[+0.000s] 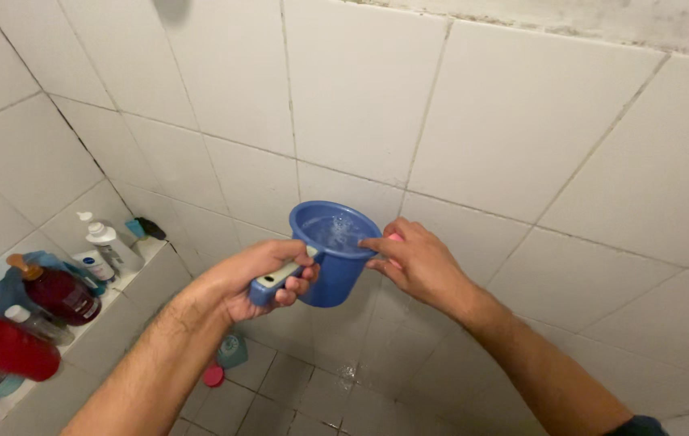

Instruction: The person scrubs bathroom wall tiles with a pink sponge, rinses the wall with water from a blue scoop, and refills the scoop from a red bucket.

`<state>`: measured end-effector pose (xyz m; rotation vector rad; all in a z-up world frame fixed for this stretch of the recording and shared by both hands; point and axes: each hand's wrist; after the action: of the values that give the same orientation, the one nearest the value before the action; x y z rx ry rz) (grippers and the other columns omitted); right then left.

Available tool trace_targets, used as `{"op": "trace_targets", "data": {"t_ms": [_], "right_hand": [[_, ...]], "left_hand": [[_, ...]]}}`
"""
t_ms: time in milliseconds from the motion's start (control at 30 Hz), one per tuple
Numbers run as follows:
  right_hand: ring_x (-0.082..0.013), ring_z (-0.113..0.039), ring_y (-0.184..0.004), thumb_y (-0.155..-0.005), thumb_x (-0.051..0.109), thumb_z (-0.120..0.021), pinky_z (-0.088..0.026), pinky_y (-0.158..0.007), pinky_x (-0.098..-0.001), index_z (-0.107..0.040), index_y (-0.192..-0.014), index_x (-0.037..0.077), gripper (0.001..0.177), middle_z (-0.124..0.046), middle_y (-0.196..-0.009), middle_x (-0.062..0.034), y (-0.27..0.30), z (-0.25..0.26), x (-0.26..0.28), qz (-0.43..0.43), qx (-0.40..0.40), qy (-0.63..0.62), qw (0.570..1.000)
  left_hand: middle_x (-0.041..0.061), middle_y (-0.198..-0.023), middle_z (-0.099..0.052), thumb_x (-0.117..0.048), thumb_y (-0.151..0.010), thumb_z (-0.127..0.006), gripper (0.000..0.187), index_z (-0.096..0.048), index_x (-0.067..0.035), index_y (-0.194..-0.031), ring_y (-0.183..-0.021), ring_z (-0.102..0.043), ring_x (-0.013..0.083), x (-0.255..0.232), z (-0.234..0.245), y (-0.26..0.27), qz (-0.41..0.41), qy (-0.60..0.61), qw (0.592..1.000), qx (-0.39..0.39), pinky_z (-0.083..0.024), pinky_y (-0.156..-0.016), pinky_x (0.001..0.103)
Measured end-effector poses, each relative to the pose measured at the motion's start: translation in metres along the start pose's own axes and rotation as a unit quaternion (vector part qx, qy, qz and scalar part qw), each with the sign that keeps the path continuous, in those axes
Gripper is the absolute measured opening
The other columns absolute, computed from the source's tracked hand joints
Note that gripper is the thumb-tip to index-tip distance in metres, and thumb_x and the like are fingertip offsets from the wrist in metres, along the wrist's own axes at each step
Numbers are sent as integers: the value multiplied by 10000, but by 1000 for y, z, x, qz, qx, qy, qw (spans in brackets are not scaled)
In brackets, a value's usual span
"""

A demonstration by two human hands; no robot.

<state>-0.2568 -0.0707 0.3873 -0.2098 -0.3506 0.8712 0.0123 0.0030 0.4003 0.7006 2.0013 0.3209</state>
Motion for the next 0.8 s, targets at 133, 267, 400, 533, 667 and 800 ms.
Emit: {"op": "trace_targets", "data": {"t_ms": [133,267,400,533,667,800], "right_hand": [[-233,-643,-960,-851,302,-773,-563,-796,-370,-771,-1077,190,253,-606,-1114,-84,-9,20,-7,6,-25,-84,996],[-235,-650,-1019,-904,277,-725,-564,-834,-370,-755,-1067,125,224,-635,-1133,-84,-13,40,-19,31,-30,-134,990],[-208,-663,-1056,-953,291,-672,-555,-902,-361,-740,-1091,92,252,-669,-1127,-68,-19,74,-26,-14,-10,-168,986],[-204,-688,-1023,-939,295,-679,-554,-898,-366,-741,-1076,73,268,-699,-1084,-71,-21,113,-25,-35,-18,-175,984],[-184,-673,-1044,-952,314,-665,-529,-904,-351,-745,-1077,82,276,-706,-1079,-50,-20,145,-21,-73,-16,-161,984],[-218,-628,-843,-975,340,-679,-506,-703,-390,-735,-1154,113,294,-708,-985,-64,-23,172,-13,-230,-10,-157,960]], "left_hand": [[52,-740,-573,-124,-920,-565,152,-536,14,-865,-510,-537,74,-20,-15,3,2,3,1000,17,-444,-369,190],[46,-726,-582,-136,-909,-579,185,-554,47,-919,-483,-528,80,-44,-31,10,18,-5,999,49,-441,-360,191],[65,-706,-588,-222,-902,-581,308,-593,78,-970,-465,-505,94,-70,-43,18,9,-50,992,111,-438,-354,196],[82,-694,-602,-326,-893,-517,478,-642,125,-990,-458,-497,98,-90,-52,20,-20,-82,980,180,-422,-330,209],[77,-674,-575,-400,-957,-463,560,-649,127,-998,-480,-504,122,-101,-60,11,-63,-103,970,213,-428,-360,233],[64,-638,-551,-573,-1046,-380,713,-628,92,-974,-490,-535,146,-108,-67,-11,-135,-111,956,237,-482,-423,271]]}}
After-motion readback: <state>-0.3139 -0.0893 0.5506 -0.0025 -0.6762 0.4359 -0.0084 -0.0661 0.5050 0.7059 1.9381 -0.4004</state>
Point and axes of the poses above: each hand's wrist, its own y-axis away from the middle knuckle, its own z-axis out of the back of the hand, x = y × z
